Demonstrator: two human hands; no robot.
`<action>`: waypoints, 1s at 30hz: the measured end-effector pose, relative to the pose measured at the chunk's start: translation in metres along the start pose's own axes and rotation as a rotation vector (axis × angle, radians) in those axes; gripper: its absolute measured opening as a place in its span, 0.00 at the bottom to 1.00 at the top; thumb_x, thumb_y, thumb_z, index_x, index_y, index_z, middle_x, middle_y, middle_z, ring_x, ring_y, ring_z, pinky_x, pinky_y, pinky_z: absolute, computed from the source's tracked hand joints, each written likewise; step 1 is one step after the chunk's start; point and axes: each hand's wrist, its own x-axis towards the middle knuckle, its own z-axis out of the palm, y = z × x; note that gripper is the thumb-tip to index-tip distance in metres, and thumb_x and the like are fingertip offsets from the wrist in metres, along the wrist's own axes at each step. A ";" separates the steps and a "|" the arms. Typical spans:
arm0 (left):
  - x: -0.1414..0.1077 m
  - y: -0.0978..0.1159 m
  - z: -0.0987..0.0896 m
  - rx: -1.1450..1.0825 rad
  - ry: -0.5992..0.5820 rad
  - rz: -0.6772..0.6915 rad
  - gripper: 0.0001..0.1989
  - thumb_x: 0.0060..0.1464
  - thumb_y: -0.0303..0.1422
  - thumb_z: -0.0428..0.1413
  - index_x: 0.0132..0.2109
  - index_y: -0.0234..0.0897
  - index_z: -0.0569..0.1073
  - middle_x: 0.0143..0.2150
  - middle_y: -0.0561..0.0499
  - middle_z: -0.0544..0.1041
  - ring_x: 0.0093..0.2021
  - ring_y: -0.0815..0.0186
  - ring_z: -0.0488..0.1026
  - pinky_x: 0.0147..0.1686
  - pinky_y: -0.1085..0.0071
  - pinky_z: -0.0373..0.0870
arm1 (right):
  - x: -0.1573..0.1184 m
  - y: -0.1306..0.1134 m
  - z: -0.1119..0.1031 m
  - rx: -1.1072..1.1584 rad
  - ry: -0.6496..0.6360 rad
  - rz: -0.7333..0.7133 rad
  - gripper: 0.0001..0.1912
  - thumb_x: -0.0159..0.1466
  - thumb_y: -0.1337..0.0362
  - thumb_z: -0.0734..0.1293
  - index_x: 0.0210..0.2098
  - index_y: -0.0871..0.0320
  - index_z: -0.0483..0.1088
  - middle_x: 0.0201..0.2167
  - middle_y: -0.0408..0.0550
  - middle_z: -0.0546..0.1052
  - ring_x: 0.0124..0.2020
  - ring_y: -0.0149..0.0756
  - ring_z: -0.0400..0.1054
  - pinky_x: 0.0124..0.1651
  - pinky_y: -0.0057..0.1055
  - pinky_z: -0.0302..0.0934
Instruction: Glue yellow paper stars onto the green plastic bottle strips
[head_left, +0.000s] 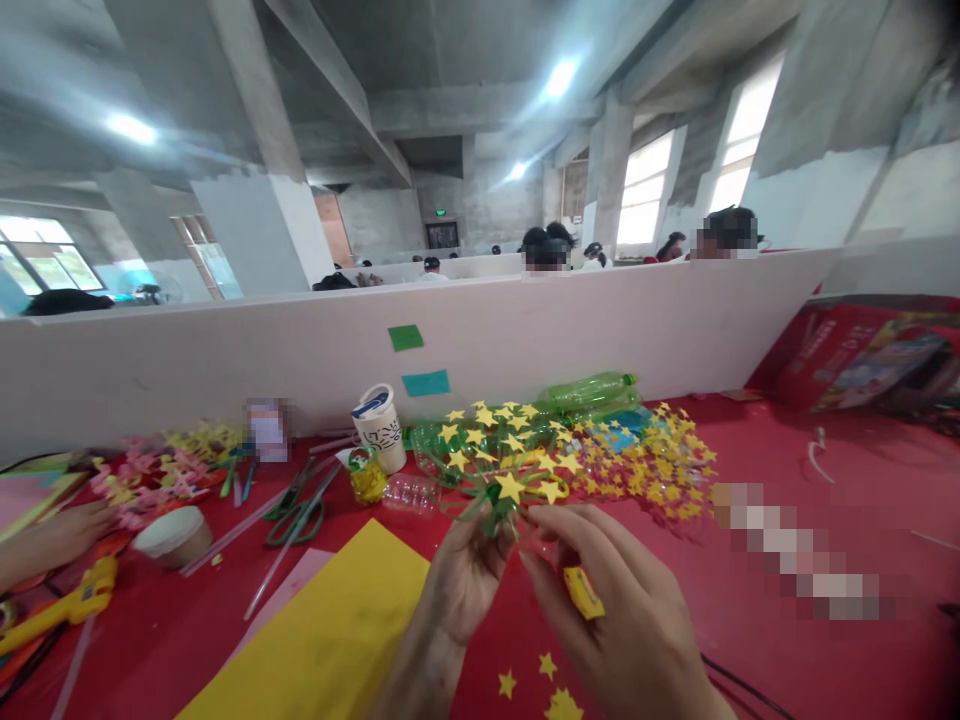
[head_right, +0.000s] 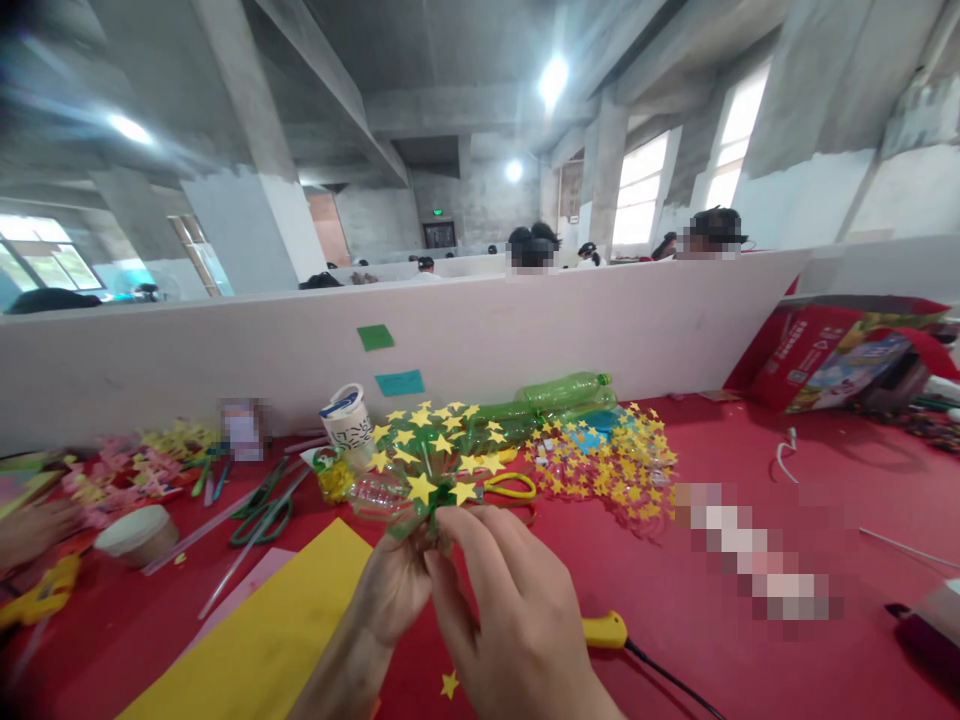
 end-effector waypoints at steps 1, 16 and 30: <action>0.000 0.000 0.000 -0.002 -0.001 0.002 0.12 0.52 0.19 0.51 0.43 0.31 0.72 0.31 0.48 0.78 0.29 0.70 0.75 0.32 0.76 0.73 | 0.000 0.000 -0.001 0.002 0.011 -0.011 0.16 0.58 0.73 0.63 0.46 0.61 0.65 0.35 0.51 0.73 0.36 0.35 0.70 0.37 0.29 0.67; -0.004 0.006 0.005 0.046 0.018 0.001 0.06 0.52 0.23 0.52 0.37 0.32 0.72 0.29 0.50 0.77 0.28 0.70 0.74 0.30 0.77 0.72 | 0.013 -0.005 -0.021 0.004 -0.175 -0.125 0.11 0.56 0.73 0.63 0.39 0.58 0.70 0.33 0.49 0.74 0.33 0.34 0.68 0.33 0.29 0.66; -0.004 0.004 0.004 -0.002 0.038 -0.006 0.05 0.52 0.21 0.53 0.31 0.31 0.72 0.27 0.49 0.76 0.28 0.70 0.74 0.30 0.78 0.72 | 0.012 -0.002 -0.013 0.090 -0.226 -0.129 0.10 0.61 0.74 0.59 0.36 0.60 0.70 0.35 0.49 0.75 0.35 0.32 0.69 0.36 0.27 0.66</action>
